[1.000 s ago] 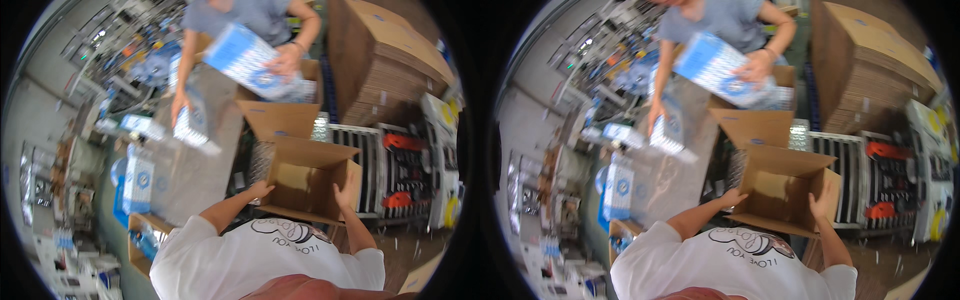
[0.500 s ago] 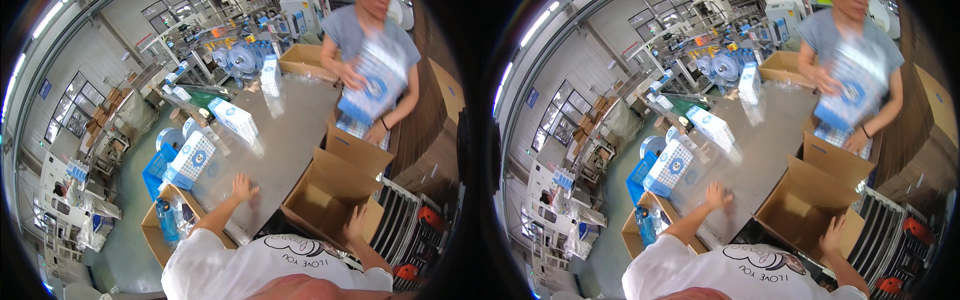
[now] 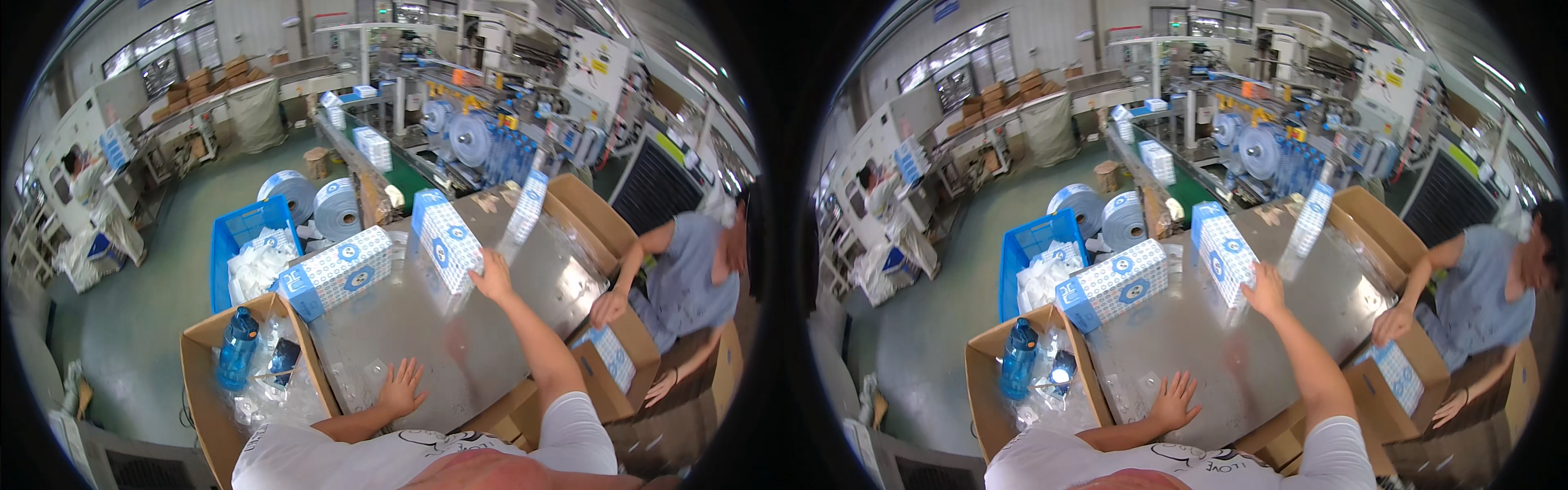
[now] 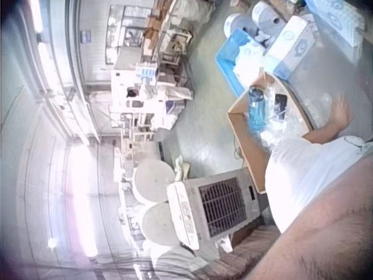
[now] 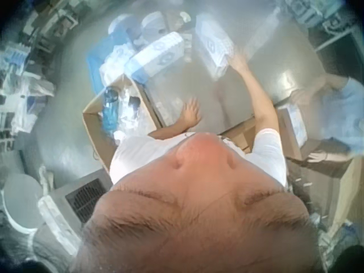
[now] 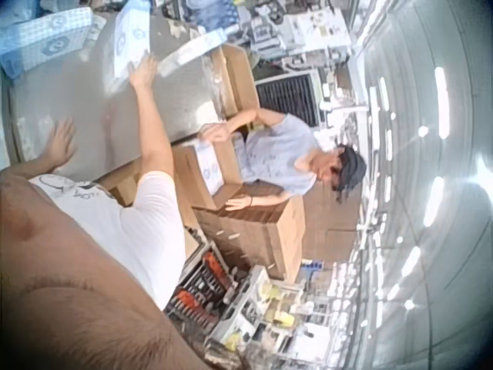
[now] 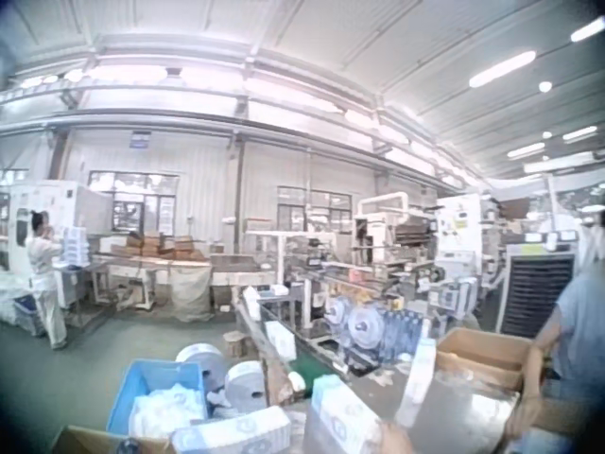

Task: The person folds cardboard boxes into shape, packs tissue packages into the boxes by hand, folds the box flaps closed, and feeds the packed boxes into a taping machine.

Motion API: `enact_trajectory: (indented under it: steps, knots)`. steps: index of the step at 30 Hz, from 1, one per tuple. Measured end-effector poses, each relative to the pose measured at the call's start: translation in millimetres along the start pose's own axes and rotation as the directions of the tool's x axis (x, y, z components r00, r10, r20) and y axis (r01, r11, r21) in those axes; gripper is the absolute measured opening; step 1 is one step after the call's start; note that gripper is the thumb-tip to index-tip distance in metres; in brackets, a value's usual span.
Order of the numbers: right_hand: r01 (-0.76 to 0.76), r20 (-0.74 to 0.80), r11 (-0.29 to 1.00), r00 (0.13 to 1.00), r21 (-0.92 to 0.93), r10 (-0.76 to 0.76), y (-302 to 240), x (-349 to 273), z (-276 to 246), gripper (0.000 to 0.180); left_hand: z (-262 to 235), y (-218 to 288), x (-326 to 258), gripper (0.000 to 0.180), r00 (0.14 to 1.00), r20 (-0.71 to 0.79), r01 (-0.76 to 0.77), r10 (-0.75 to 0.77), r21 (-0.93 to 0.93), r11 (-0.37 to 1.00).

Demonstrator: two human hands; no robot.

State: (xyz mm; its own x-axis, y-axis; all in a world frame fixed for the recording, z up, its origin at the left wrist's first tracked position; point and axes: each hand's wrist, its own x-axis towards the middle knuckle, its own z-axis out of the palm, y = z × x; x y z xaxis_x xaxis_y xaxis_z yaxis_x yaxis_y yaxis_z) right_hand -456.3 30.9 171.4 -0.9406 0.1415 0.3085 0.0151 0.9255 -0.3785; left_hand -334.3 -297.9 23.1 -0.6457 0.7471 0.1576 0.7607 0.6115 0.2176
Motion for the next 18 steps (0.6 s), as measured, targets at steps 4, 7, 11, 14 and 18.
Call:
enact_trajectory:
  steps: [4,7,11,14,18]
  knots:
    - [-0.188,-0.148,0.930,0.978,-0.315,0.147,5.5,44.9,39.8,0.093,0.1,3.7,0.8,0.070,1.000,0.021,-0.006,0.007,-0.015,1.000]
    - [-0.413,-0.009,0.885,0.907,-0.215,0.421,-8.8,32.9,49.9,0.090,1.9,9.7,0.9,0.070,1.000,0.014,0.020,-0.019,-0.034,0.999]
    - [-0.376,-0.037,0.881,0.924,-0.287,0.382,-3.1,0.6,43.2,0.080,5.2,6.4,3.6,0.072,0.997,0.069,0.023,-0.021,-0.032,0.999]
    - [-0.254,-0.034,0.941,0.967,-0.223,0.252,-0.9,-50.1,29.8,0.073,9.9,3.4,4.5,0.070,0.999,0.027,0.033,-0.032,-0.067,0.997]
    - [-0.119,0.023,0.981,0.992,-0.155,0.124,-10.4,-143.6,-15.9,0.069,18.8,-6.0,-0.3,0.074,0.997,0.040,0.065,-0.064,-0.032,0.997]
